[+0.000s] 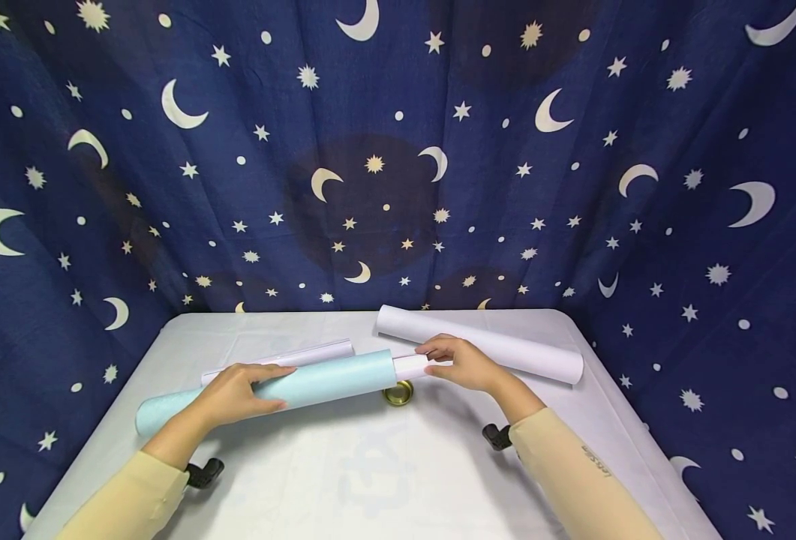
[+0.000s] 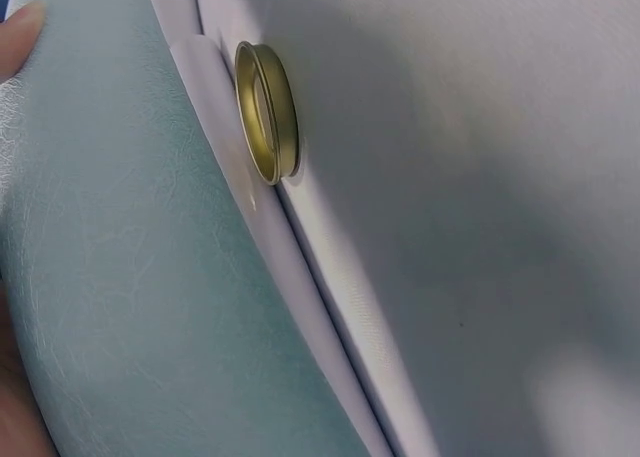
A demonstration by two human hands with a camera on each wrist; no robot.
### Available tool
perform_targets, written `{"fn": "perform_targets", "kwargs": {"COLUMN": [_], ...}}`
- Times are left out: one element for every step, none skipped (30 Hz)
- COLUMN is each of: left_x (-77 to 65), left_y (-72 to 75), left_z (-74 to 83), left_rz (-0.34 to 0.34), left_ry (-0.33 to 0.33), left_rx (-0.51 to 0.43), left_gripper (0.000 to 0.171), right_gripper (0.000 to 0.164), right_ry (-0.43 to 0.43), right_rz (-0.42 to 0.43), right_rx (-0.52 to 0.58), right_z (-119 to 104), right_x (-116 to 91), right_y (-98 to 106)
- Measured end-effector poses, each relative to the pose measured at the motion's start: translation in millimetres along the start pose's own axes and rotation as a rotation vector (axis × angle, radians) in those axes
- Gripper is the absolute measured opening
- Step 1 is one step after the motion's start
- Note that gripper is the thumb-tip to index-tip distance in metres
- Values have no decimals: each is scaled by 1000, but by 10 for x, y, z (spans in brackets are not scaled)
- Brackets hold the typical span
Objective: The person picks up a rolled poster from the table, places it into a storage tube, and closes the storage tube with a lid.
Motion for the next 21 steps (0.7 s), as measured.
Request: {"fn": "perform_targets", "kwargs": {"left_x": [-1, -3, -4, -5, -8, -10, -10, -10, -11, -12, -13, -13, -12, -11, -11, -11, -10, -8, -5, -4, -2], "left_y": [-1, -2, -4, -6, -6, -7, -7, -8, -8, -7, -7, -7, -7, -8, -7, -5, -4, -3, -3, -3, -3], "left_z": [-2, -4, -4, -3, -1, 2, 6, 11, 14, 15, 17, 17, 17, 16, 15, 16, 17, 19, 20, 20, 22], "left_rz": [-1, -2, -4, -6, -7, -9, -9, -10, -10, -10, -10, -10, -9, -8, -6, -4, -2, -1, -1, -2, -2], "left_ry": [3, 5, 7, 9, 11, 14, 14, 15, 16, 18, 20, 19, 17, 15, 13, 9, 5, 1, 0, -1, 0], "left_rx": [0, -2, -3, -6, -9, -12, -14, -17, -18, -19, -18, -17, -18, -17, -18, -18, -18, -19, -18, -16, -15], "left_gripper": [61, 61, 61, 61, 61, 61, 61, 61, 61, 61, 61, 61, 61, 61, 61, 61, 61, 61, 61, 61, 61], "right_gripper": [35, 35, 36, 37, 38, 39, 40, 40, 40, 40, 40, 39, 39, 39, 39, 40, 40, 41, 41, 42, 42], "right_ry": [-4, -5, -9, -13, -22, -38, -42, -47, -51, -52, -52, -51, -49, -46, -43, -40, -39, -38, -39, -42, -47], "right_rz": [-3, -6, -9, -11, -13, -14, -16, -16, -16, -17, -18, -18, -18, -17, -16, -14, -14, -14, -14, -14, -15], "right_rx": [17, 35, 52, 63, 77, 97, 109, 117, 126, 140, 148, 159, 169, 175, 178, 179, 179, 181, 179, 181, 185], "right_z": [40, 92, 145, 193, 246, 268, 276, 278, 273, 272, 270, 266, 261, 256, 250, 244, 237, 231, 227, 226, 223], "right_x": [3, 9, 15, 20, 26, 25, 28, 30, 31, 32, 35, 38, 42, 46, 51, 56, 63, 69, 72, 75, 77], "right_y": [-5, -15, -24, -31, -39, -42, -46, -48, -50, -51, -54, -57, -62, -65, -69, -72, -77, -83, -86, -90, -94]}}
Point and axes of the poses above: each hand's wrist, its own x-axis towards the middle knuckle, its own y-axis out of the back of the hand, z = x × y, the point moved 5 cm from there along x, towards the middle knuckle, and after that the axes turned 4 degrees about -x, right-handed, at the moved point
